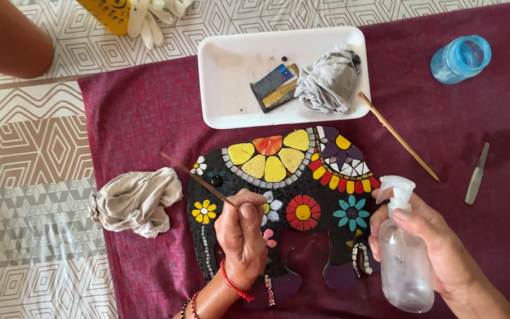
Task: Applying grout or filler to the gaps between tiles on a mosaic elephant using a thin wooden stick and a spray bottle.
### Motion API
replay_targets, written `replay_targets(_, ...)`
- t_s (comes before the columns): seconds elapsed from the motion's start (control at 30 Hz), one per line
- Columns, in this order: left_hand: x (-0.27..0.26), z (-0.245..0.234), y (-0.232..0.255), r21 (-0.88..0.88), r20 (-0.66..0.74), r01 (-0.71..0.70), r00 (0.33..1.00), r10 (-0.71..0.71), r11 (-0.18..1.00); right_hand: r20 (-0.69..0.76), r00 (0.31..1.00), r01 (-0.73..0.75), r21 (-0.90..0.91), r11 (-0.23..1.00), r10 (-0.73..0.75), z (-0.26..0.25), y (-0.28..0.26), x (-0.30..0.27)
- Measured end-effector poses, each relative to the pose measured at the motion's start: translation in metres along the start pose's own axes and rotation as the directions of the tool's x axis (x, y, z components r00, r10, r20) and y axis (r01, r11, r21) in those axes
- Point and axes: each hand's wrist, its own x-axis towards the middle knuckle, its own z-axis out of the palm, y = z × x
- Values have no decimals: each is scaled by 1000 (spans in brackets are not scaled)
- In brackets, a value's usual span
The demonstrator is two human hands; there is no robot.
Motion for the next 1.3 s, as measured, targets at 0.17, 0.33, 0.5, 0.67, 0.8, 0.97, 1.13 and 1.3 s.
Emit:
replay_targets(0.17,2,1,0,-11,4,28,1000,-28,1000,-80,997,-7,77,997,13,-13,13,-5)
replay_targets(0.33,2,0,0,45,-15,7,1000,-6,999,-31,999,23,58,998,-21,-1,10,-10)
replay_targets(0.5,-1,-2,-4,56,-13,6,1000,-5,998,-161,986,64,90,994,-49,-16,23,-8)
replay_targets(0.67,0,-1,-2,61,-20,14,1000,-13,998,-10,998,55,94,994,-54,-8,18,-13)
replay_targets(0.8,0,-2,-2,70,-23,8,1000,-7,998,167,986,1,27,1000,-6,0,24,-15)
replay_targets(0.97,1,-3,-1,71,-25,23,999,-22,997,95,995,-19,20,1000,17,4,30,-15)
replay_targets(1.13,2,-3,-1,68,-25,0,1000,2,998,225,966,93,153,984,-126,9,21,-9)
replay_targets(1.3,2,-3,-2,76,-30,15,999,-13,997,166,981,93,44,995,-99,6,23,-7)
